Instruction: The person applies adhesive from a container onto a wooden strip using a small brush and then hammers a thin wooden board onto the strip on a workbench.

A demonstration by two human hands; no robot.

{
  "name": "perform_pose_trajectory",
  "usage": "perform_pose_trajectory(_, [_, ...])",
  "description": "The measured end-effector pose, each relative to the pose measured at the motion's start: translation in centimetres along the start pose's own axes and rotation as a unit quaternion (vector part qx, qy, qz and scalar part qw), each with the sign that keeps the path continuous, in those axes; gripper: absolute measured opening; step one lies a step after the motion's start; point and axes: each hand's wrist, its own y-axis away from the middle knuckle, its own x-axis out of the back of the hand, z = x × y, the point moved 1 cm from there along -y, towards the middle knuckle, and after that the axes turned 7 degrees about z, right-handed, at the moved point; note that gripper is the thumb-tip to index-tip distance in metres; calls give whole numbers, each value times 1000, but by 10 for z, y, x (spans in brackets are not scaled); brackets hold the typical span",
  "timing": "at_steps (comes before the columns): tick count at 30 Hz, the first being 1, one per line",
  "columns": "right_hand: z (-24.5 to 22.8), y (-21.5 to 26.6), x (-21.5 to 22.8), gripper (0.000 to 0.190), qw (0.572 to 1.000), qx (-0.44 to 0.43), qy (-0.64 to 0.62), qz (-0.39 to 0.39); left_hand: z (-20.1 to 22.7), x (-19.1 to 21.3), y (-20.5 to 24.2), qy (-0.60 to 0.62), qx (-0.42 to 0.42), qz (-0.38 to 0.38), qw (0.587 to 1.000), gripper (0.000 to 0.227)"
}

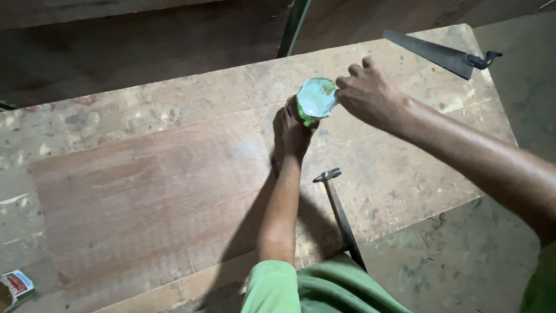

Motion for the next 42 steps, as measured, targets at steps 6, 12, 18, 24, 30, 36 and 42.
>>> perform_pose_trajectory(6, [13, 4, 30, 12, 999, 4, 26, 47, 11, 8, -4, -29, -24, 3, 999, 96])
perform_pose_trajectory(12, [11, 19, 29, 19, 998, -17, -31, 45, 13, 9, -3, -9, -18, 5, 1000, 93])
perform_pose_trajectory(18, [6, 12, 3, 17, 1000, -1, -13, 6, 10, 8, -3, -1, -13, 1, 1000, 96])
perform_pose_trajectory(24, [3, -7, -3, 14, 999, 49, 0, -3, 23, 14, -2, -10, 23, -13, 1000, 95])
perform_pose_trajectory(30, [0, -18, 0, 13, 994, 91, 44, -44, 22, 12, 0, -14, 30, -12, 999, 95])
perform_pose_trajectory(36, [0, -16, 12, 12, 996, 81, 42, -2, 9, 1, 5, -67, -77, -12, 995, 91])
perform_pose_trajectory(42, [15, 12, 9, 14, 998, 25, -33, 36, 0, -3, 19, -97, -124, -20, 987, 89])
